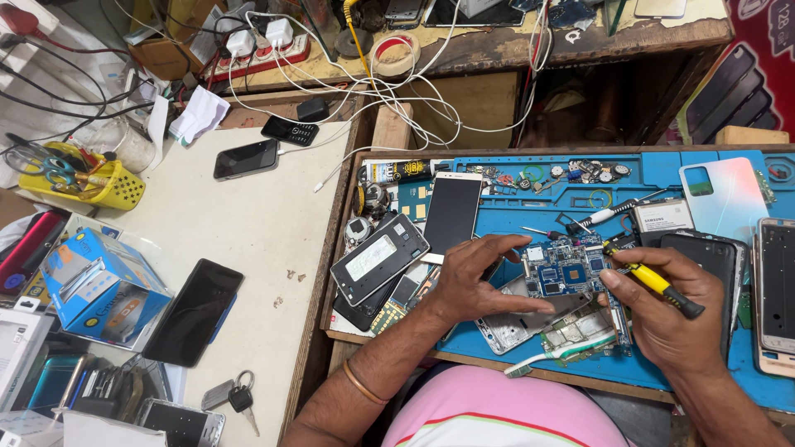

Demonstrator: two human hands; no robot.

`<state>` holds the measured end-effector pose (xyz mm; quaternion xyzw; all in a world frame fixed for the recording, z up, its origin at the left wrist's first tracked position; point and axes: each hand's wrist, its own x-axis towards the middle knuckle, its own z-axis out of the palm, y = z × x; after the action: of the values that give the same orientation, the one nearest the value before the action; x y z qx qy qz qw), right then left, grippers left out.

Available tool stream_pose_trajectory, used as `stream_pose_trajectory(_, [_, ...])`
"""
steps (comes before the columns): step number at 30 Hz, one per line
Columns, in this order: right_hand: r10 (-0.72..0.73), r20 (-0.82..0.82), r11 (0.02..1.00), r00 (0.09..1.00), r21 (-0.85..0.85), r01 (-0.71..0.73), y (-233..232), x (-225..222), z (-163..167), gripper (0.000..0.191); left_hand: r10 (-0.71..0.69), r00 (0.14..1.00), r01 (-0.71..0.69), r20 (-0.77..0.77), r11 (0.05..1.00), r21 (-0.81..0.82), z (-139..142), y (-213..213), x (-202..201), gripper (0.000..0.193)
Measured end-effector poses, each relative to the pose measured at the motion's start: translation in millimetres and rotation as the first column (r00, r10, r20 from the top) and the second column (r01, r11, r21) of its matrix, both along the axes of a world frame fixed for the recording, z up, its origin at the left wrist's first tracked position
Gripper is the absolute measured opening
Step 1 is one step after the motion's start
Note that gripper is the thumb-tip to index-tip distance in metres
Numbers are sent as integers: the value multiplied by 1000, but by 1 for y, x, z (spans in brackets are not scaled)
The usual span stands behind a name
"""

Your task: The person holds a disassembled phone motherboard on a blue repair mat and uses a yellow-handled screwdriver to work on its components, repositioning the board repeatedly. Nearby disassembled phone bodies, screens, and small parts lie on the cluttered workbench as the person continues prying and adjusting the board.

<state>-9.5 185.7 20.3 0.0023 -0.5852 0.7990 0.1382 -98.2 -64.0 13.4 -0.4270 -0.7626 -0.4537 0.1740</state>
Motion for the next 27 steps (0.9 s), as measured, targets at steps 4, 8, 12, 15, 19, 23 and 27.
stream_pose_trajectory(4, [-14,-11,999,1000,50,15,-1,1,2,24,3,1000,-3,-13,1000,2,-2,0,0,88])
stream_pose_trajectory(8, [-32,-1,998,999,51,32,-2,1,3,24,8,1000,-8,12,1000,-9,-1,1,2,84])
stream_pose_trajectory(12, [-117,-53,948,992,292,128,-2,3,2,19,1,997,-2,73,1000,14,0,0,2,78])
stream_pose_trajectory(15, [-142,-92,915,986,368,166,4,4,2,20,-4,993,0,119,999,34,2,-2,1,77])
stream_pose_trajectory(19, [-130,-203,942,970,280,185,12,4,3,19,13,981,-19,196,999,30,4,-3,1,80])
stream_pose_trajectory(23, [-156,-234,906,960,354,234,12,7,5,22,45,980,-56,192,997,52,5,-1,1,83])
stream_pose_trajectory(27, [-123,-259,875,958,428,228,9,7,8,19,42,988,-51,149,997,60,5,-2,0,84])
